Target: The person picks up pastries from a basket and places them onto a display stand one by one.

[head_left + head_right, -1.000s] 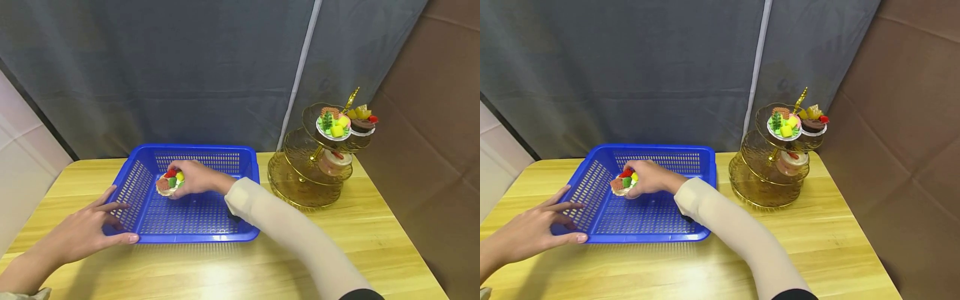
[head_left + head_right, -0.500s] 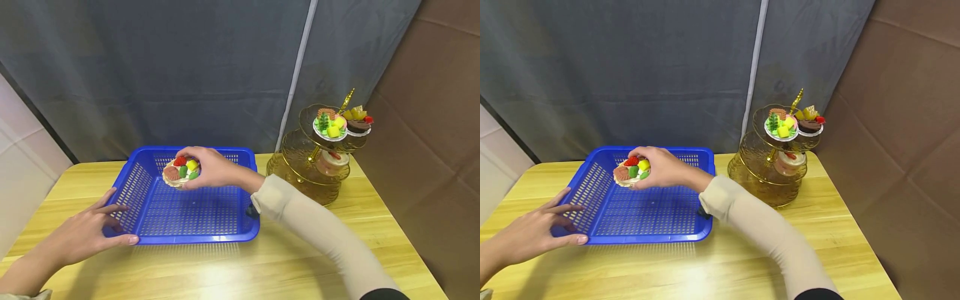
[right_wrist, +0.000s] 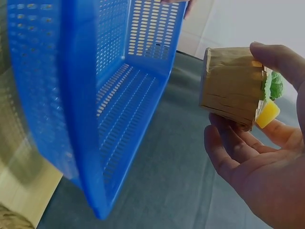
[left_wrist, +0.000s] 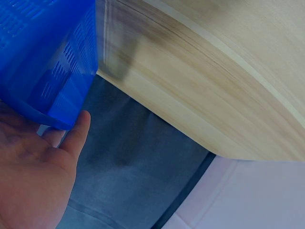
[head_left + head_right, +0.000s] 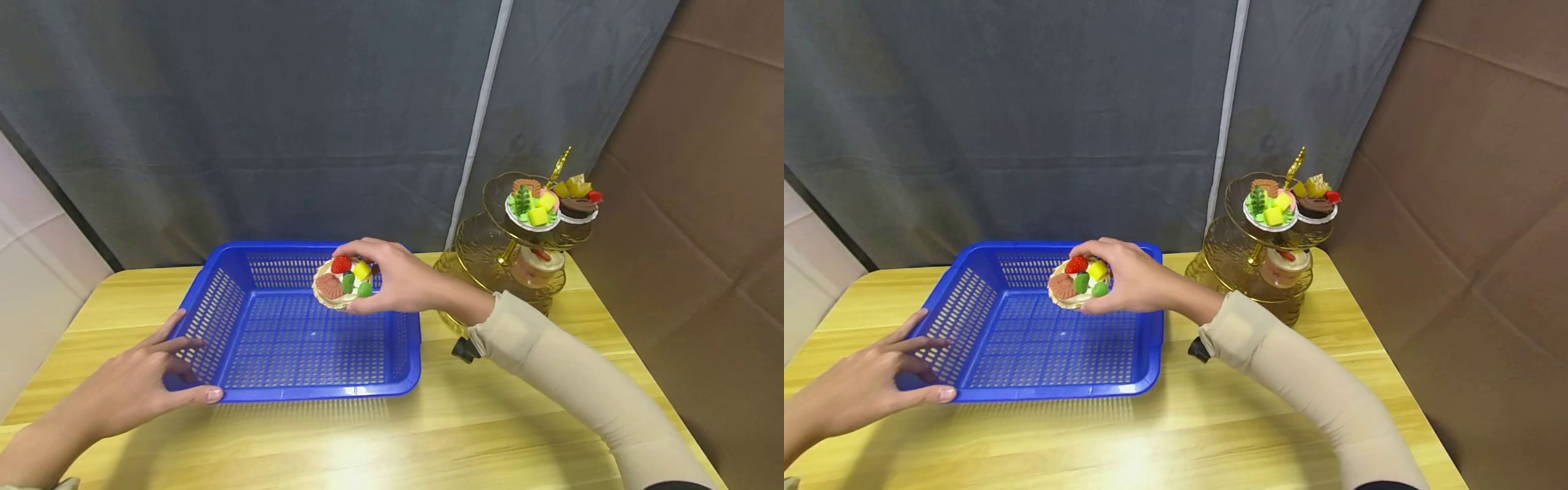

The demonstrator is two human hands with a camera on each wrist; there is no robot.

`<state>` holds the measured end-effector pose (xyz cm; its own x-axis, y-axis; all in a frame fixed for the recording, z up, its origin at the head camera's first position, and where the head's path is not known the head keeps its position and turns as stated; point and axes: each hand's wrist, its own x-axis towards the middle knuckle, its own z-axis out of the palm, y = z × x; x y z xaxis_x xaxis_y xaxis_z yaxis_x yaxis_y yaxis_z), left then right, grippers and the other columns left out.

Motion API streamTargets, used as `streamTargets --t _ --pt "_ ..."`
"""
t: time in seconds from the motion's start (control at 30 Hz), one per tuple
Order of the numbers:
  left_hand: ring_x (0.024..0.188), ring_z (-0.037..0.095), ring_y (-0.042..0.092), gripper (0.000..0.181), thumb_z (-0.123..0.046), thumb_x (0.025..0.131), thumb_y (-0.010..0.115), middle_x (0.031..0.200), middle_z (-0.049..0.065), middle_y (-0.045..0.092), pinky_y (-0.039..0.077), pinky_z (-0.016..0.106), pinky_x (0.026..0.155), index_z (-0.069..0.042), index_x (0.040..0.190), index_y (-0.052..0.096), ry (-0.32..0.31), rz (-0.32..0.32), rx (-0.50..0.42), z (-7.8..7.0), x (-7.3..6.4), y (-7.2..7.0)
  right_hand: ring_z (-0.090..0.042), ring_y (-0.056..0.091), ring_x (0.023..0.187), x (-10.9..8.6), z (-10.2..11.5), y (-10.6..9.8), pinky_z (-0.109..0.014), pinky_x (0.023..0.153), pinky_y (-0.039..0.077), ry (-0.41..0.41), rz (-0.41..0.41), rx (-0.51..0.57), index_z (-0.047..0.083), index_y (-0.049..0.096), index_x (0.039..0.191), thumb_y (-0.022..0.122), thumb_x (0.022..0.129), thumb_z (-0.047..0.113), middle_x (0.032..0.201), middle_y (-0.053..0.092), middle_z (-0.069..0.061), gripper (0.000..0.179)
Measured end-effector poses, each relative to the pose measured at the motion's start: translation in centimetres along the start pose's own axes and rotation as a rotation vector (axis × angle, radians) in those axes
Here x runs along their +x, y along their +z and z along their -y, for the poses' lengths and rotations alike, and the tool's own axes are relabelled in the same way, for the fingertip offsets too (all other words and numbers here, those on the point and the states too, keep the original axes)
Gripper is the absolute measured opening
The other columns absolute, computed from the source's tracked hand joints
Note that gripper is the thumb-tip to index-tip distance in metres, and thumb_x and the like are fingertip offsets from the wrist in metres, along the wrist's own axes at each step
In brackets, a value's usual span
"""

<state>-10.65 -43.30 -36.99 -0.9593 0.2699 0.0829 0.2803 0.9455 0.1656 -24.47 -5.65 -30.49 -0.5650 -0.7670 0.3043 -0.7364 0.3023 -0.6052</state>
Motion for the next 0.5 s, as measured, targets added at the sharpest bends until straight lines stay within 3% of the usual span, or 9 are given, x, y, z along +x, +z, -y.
streamTargets --t 0.27,0.5 --pt "0.148 0.043 0.019 0.041 -0.055 0.077 0.077 0.131 0.025 0.061 0.047 0.068 0.080 -0.014 0.082 0.078 0.001 0.003 -0.001 0.0 -0.1 0.2 -0.013 0.059 0.100 -2.4 -1.2 -1.0 -0.026 0.085 0.052 0.014 -0.093 0.028 0.009 0.059 0.133 0.087 0.072 0.021 0.118 0.063 -0.002 0.067" --pt "0.149 0.040 0.019 0.039 -0.055 0.077 0.078 0.131 0.024 0.061 0.047 0.067 0.078 -0.016 0.082 0.078 0.010 -0.015 -0.003 0.1 -0.1 0.1 -0.016 0.061 0.104 -4.8 -2.6 -2.3 -0.034 0.091 0.052 0.078 -0.188 0.108 0.007 0.057 0.136 0.085 0.075 0.012 0.121 0.061 -0.003 0.067"
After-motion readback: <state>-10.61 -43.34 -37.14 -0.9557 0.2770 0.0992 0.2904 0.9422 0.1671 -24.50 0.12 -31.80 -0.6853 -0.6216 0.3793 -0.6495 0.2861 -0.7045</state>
